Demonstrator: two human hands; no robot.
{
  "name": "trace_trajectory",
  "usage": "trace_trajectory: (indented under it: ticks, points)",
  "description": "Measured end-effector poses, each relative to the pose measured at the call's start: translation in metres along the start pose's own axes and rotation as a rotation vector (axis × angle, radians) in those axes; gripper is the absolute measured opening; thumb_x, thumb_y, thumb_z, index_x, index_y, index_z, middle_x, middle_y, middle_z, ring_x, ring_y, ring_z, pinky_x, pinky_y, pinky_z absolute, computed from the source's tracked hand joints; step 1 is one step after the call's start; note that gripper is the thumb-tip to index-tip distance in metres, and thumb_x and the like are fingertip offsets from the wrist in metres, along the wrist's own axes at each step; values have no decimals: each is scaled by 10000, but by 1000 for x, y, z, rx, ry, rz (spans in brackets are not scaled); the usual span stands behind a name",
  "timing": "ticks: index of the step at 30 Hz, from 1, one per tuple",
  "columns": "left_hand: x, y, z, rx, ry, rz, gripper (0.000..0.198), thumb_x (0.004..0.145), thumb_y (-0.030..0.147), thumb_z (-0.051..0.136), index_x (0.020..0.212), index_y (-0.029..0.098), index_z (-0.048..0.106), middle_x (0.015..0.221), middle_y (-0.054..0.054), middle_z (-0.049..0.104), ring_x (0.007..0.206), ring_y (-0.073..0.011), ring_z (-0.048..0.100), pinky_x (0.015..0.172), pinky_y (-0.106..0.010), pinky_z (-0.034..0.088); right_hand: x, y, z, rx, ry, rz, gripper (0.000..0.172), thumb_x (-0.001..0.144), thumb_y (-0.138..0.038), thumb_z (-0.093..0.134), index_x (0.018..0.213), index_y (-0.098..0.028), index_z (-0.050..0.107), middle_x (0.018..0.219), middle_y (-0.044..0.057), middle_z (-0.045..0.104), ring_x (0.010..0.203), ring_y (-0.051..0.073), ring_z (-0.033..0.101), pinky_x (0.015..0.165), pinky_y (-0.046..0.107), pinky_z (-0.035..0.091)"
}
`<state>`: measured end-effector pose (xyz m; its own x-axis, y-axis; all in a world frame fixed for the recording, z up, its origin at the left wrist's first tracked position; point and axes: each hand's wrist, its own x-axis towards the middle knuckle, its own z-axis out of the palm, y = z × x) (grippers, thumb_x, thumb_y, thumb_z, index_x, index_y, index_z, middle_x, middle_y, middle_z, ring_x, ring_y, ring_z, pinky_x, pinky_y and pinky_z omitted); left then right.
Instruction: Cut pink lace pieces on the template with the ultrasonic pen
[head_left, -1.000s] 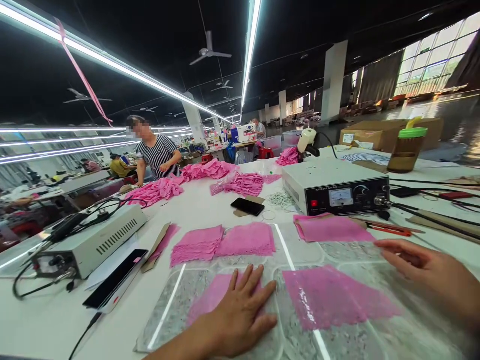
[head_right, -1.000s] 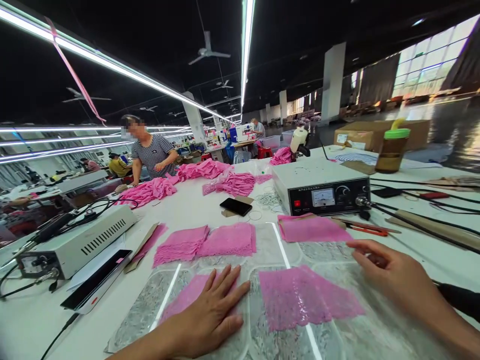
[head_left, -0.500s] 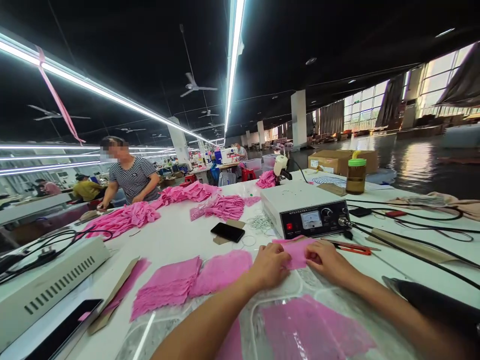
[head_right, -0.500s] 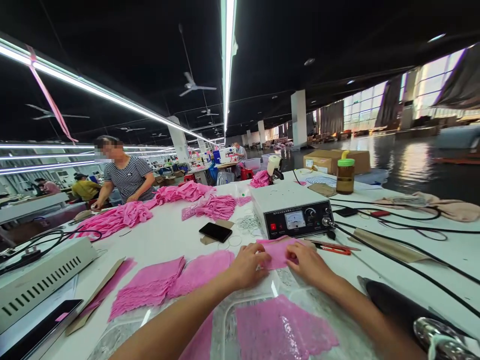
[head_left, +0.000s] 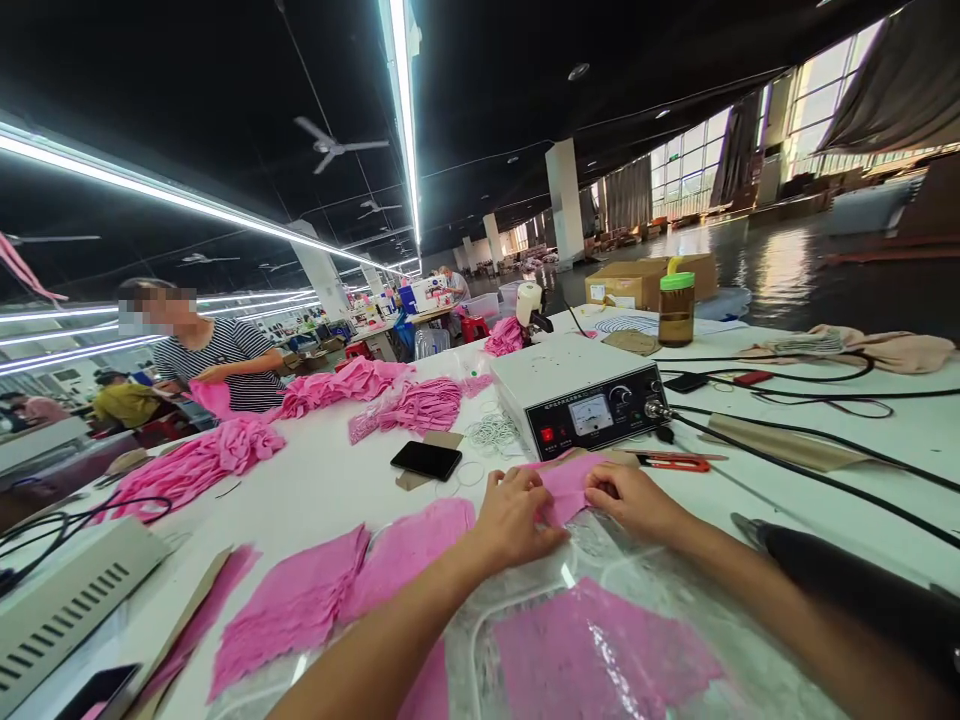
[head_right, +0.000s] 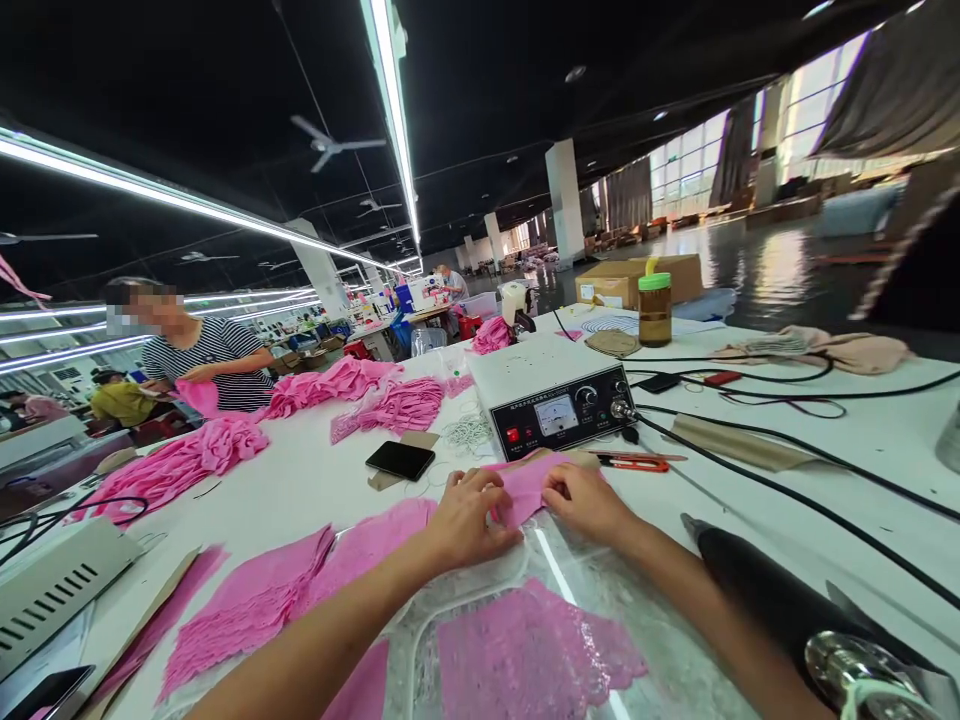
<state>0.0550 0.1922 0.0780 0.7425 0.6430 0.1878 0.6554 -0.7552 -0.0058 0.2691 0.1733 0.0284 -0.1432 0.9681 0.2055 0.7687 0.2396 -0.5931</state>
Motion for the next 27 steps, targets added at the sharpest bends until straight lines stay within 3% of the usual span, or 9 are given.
trace_trajectory:
  ticks: [4,9,11,13,17,22,27]
  points:
    - [2,14,5,55,91,-18,358,745,507,714,836,167,652,1027,-102,623,1031,-290,548,961,-508,376,0,-7,-2,44,-4,29,274,950,-343,586,1152,-159,605,1131,72,631,937,200,639,801,393,558]
    - [6,24,6,93,168,-20,65,847,216,593,856,159,623,994,-71,620,1003,-240,552,956,-459,366,0,-12,-5,110,-15,49,283,948,-347,589,1158,-159,604,1140,72,628,947,207,638,806,397,557]
    - [5,25,3,91,189,-21,48,849,178,572,835,166,616,991,-65,621,991,-228,557,955,-451,367,0,-12,-6,143,-16,57,286,946,-348,592,1158,-157,605,1140,70,628,946,209,639,801,395,559]
    - [3,27,0,81,213,-26,88,832,264,615,851,178,614,1015,-74,619,999,-240,554,956,-463,369,0,-13,-6,181,-11,62,294,941,-350,598,1159,-152,605,1138,68,628,946,214,640,795,394,560]
    - [-1,36,3,71,257,-55,360,745,470,690,936,178,601,1058,-96,602,1037,-288,532,986,-523,345,-2,-16,-8,251,4,65,294,938,-356,601,1146,-149,612,1131,62,630,942,218,640,790,390,560]
    - [2,44,12,46,300,-125,67,801,195,591,865,183,578,995,-74,617,999,-246,550,986,-479,347,-6,-21,-15,295,-23,51,287,938,-356,601,1135,-147,616,1116,60,635,934,214,641,790,390,559]
    - [-4,39,3,-22,321,-162,103,790,142,581,875,194,555,946,-33,633,969,-211,569,969,-434,355,-12,-23,-19,357,-52,54,285,941,-359,597,1126,-144,615,1090,56,639,905,205,646,764,374,564]
